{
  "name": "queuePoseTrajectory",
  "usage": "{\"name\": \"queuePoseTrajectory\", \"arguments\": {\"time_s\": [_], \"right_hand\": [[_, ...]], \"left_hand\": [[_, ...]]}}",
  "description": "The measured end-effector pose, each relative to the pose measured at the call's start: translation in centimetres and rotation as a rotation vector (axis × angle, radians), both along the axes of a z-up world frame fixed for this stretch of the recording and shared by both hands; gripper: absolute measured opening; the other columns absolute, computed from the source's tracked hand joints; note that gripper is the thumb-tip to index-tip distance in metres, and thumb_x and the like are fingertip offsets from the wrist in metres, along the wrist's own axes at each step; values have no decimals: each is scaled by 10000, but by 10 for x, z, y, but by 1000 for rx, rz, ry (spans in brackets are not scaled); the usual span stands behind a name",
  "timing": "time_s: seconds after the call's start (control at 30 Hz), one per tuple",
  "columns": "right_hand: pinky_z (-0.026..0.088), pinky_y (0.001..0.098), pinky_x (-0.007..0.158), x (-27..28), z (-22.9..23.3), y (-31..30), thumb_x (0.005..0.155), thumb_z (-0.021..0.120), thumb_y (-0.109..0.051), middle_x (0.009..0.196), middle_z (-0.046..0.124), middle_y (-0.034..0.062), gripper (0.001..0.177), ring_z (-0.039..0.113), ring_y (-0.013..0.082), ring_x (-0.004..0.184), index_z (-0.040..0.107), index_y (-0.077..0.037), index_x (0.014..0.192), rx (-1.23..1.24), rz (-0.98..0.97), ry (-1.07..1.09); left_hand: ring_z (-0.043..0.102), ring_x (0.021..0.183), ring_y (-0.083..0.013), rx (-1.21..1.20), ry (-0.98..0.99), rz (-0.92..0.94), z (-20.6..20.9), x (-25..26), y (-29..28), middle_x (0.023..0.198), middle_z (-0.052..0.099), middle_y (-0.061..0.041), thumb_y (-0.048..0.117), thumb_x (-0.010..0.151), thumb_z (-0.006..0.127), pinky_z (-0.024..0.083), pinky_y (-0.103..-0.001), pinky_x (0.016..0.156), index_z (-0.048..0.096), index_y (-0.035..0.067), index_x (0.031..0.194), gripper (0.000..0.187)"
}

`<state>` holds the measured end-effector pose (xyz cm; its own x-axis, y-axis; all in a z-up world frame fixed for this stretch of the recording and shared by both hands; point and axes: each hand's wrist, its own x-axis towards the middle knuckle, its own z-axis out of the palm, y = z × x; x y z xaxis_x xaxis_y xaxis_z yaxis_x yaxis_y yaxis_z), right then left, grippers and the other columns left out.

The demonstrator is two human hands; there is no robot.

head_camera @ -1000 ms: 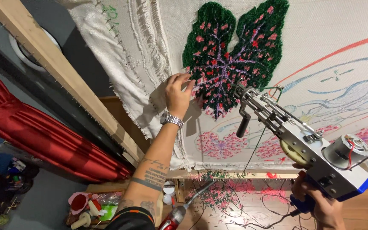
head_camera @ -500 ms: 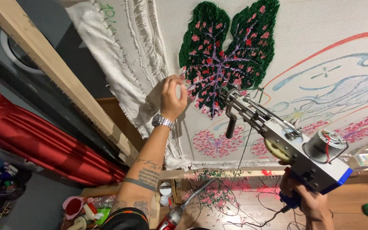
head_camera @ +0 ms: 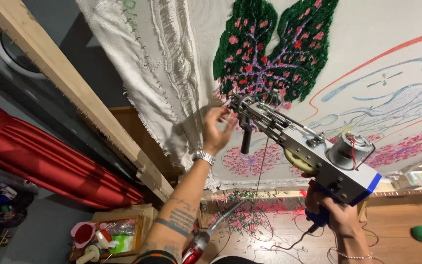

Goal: Use a tufting gun to create a patterned rug on a vertically mounted canvas.

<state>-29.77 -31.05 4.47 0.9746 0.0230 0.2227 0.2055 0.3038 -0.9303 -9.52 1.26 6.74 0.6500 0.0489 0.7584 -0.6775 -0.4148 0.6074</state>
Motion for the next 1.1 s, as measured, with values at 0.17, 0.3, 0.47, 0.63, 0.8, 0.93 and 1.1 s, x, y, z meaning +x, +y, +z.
{"name": "queuePoseTrajectory", "arguments": {"time_s": [0.17,0.3,0.47,0.63,0.8,0.93,1.1], "right_hand": [[447,349,501,1,2,11,868,600,-36,731,591,117,282,525,190,564,570,96,1115,-19,-6,10],[432,331,504,4,6,18,877,598,-4,706,565,106,286,519,188,567,582,104,1141,-72,2,22],[430,312,507,5,19,26,860,588,4,731,567,87,390,510,171,578,600,120,1232,-61,20,62],[437,299,520,4,21,30,874,601,3,736,566,77,392,518,161,593,596,121,1247,-76,54,23],[435,301,502,6,26,35,878,616,-11,712,570,83,372,518,162,567,605,119,1226,-113,34,31],[430,301,494,9,27,38,870,620,-14,713,565,80,390,515,159,562,608,106,1241,-74,42,62],[438,304,488,11,32,46,855,582,17,718,568,82,376,511,161,558,602,111,1219,-91,5,76]], "left_hand": [[710,873,-155,-111,398,-533,-63,17,-28,945,674,-74,425,953,732,579,-327,770,595,58,1085,414],[715,668,-165,-215,679,-701,-80,31,-53,828,682,-83,284,939,767,576,-355,597,545,25,914,342],[588,480,-135,-171,828,-554,-39,8,-53,680,646,-64,210,923,737,463,-327,444,627,13,814,251],[559,457,-116,-126,847,-482,-33,7,-47,633,639,-49,243,900,757,422,-307,413,662,-6,829,276],[585,489,-108,45,879,-424,-26,9,-42,624,666,-71,283,881,780,459,-300,450,713,-21,1034,347],[598,505,-110,56,866,-430,-24,11,-40,642,675,-61,286,874,781,476,-309,466,721,-36,1029,362],[629,551,-117,109,829,-387,-35,24,-39,686,680,-60,303,884,781,501,-310,496,728,-38,1008,368]]}}
